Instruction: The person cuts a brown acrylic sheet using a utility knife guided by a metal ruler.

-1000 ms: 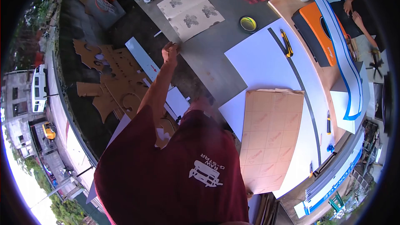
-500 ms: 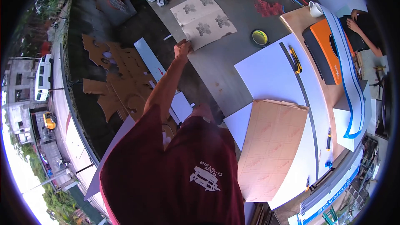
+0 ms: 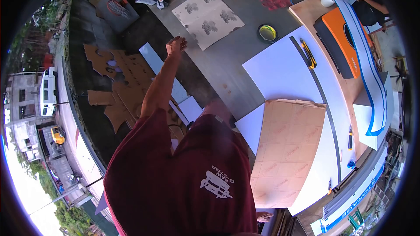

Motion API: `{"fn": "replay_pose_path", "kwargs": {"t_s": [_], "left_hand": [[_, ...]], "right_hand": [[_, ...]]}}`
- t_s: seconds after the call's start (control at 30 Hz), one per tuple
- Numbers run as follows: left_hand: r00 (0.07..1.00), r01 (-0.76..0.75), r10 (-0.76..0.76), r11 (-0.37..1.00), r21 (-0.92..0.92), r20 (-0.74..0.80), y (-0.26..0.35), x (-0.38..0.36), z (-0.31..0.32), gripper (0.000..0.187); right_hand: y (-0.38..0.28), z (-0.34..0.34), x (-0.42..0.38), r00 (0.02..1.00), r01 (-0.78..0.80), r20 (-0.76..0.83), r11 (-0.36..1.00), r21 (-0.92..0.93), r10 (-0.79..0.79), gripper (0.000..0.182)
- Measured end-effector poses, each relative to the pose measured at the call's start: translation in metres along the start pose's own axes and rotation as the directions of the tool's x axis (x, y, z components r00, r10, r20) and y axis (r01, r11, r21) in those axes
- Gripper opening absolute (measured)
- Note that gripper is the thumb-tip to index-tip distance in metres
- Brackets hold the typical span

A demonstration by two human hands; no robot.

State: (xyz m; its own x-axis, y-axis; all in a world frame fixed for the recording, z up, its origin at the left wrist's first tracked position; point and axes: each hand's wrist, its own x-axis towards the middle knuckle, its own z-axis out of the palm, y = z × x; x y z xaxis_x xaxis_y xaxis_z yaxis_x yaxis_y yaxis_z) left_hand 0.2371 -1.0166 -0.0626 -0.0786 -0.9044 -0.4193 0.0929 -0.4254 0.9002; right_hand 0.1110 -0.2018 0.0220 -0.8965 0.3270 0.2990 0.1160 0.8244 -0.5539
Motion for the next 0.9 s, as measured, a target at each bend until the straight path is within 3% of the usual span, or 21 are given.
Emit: {"fn": "replay_pose_path", "kwargs": {"t_s": [0.17, 0.27, 0.3, 0.37, 0.4, 0.43, 0.47, 0.5, 0.53, 0.57, 0.6, 0.63, 0.67, 0.7, 0.73, 0.9], "left_hand": [[0.999, -0.043, 0.044, 0.995, -0.086, 0.013, 0.031, 0.057, -0.023, 0.044], [0.999, -0.016, 0.021, 0.993, -0.116, 0.040, 0.045, 0.107, -0.037, 0.037], [0.998, -0.006, 0.013, 0.993, -0.120, 0.055, 0.051, 0.121, -0.039, 0.038], [0.995, 0.026, -0.014, 0.992, -0.122, 0.101, 0.063, 0.147, -0.036, 0.040], [0.997, -0.002, 0.005, 0.999, -0.034, 0.083, 0.066, 0.158, -0.034, 0.040], [0.997, -0.024, 0.019, 0.998, 0.064, 0.074, 0.069, 0.168, -0.035, 0.041], [0.996, -0.050, 0.037, 0.986, 0.161, 0.083, 0.076, 0.186, -0.026, 0.041], [0.978, -0.208, 0.180, 0.900, 0.384, 0.109, 0.078, 0.207, -0.024, 0.041], [0.936, -0.350, 0.308, 0.739, 0.576, 0.172, 0.079, 0.226, -0.028, 0.041], [0.875, -0.459, 0.406, 0.521, 0.720, 0.264, 0.075, 0.236, -0.034, 0.042], [0.846, -0.513, 0.338, 0.301, 0.804, 0.413, 0.091, 0.237, -0.033, 0.040], [0.808, -0.571, 0.370, 0.294, 0.767, 0.459, 0.091, 0.245, -0.029, 0.040], [0.761, -0.631, 0.408, 0.285, 0.721, 0.505, 0.091, 0.249, -0.024, 0.039], [0.717, -0.681, 0.439, 0.275, 0.679, 0.541, 0.090, 0.248, -0.024, 0.038], [0.752, -0.655, 0.351, 0.310, 0.689, 0.558, 0.101, 0.240, -0.016, 0.037], [0.782, -0.623, 0.278, 0.344, 0.702, 0.557, 0.109, 0.246, -0.007, 0.035]], "right_hand": [[-0.069, -0.003, -0.015, 0.968, 0.248, -0.075, 0.959, 0.139, -0.239, 0.049], [-0.136, 0.032, -0.036, 0.918, 0.321, 0.090, 0.857, 0.402, -0.386, 0.048], [-0.159, 0.053, -0.047, 0.891, 0.272, 0.193, 0.824, 0.498, -0.410, 0.048], [-0.216, 0.108, -0.075, 0.820, -0.121, 0.498, 0.765, 0.633, -0.282, 0.055], [-0.276, 0.128, -0.086, 0.737, -0.490, 0.674, 0.646, 0.586, -0.052, 0.034], [-0.315, 0.151, -0.104, 0.655, -0.543, 0.753, 0.657, 0.523, -0.058, 0.030], [-0.333, 0.178, -0.120, 0.556, -0.473, 0.809, 0.727, 0.498, -0.192, 0.030], [-0.367, 0.202, -0.133, 0.414, -0.723, 0.910, 0.606, 0.332, -0.004, 0.032], [-0.389, 0.224, -0.151, 0.427, -0.613, 0.891, 0.676, 0.409, -0.153, 0.033], [-0.424, 0.240, -0.160, 0.344, -0.619, 0.922, 0.696, 0.365, -0.178, 0.033], [-0.440, 0.263, -0.173, 0.330, -0.611, 0.910, 0.677, 0.409, -0.251, 0.033], [-0.475, 0.277, -0.177, 0.232, -0.840, 0.970, 0.486, 0.240, -0.077, 0.036], [-0.481, 0.301, -0.188, 0.293, -0.745, 0.943, 0.580, 0.330, -0.160, 0.043], [-0.492, 0.319, -0.193, 0.277, -0.778, 0.951, 0.547, 0.307, -0.140, 0.046], [-0.504, 0.336, -0.197, 0.255, -0.813, 0.960, 0.512, 0.279, -0.118, 0.048], [-0.550, 0.365, -0.204, 0.219, -0.849, 0.974, 0.480, 0.220, -0.060, 0.053]]}}
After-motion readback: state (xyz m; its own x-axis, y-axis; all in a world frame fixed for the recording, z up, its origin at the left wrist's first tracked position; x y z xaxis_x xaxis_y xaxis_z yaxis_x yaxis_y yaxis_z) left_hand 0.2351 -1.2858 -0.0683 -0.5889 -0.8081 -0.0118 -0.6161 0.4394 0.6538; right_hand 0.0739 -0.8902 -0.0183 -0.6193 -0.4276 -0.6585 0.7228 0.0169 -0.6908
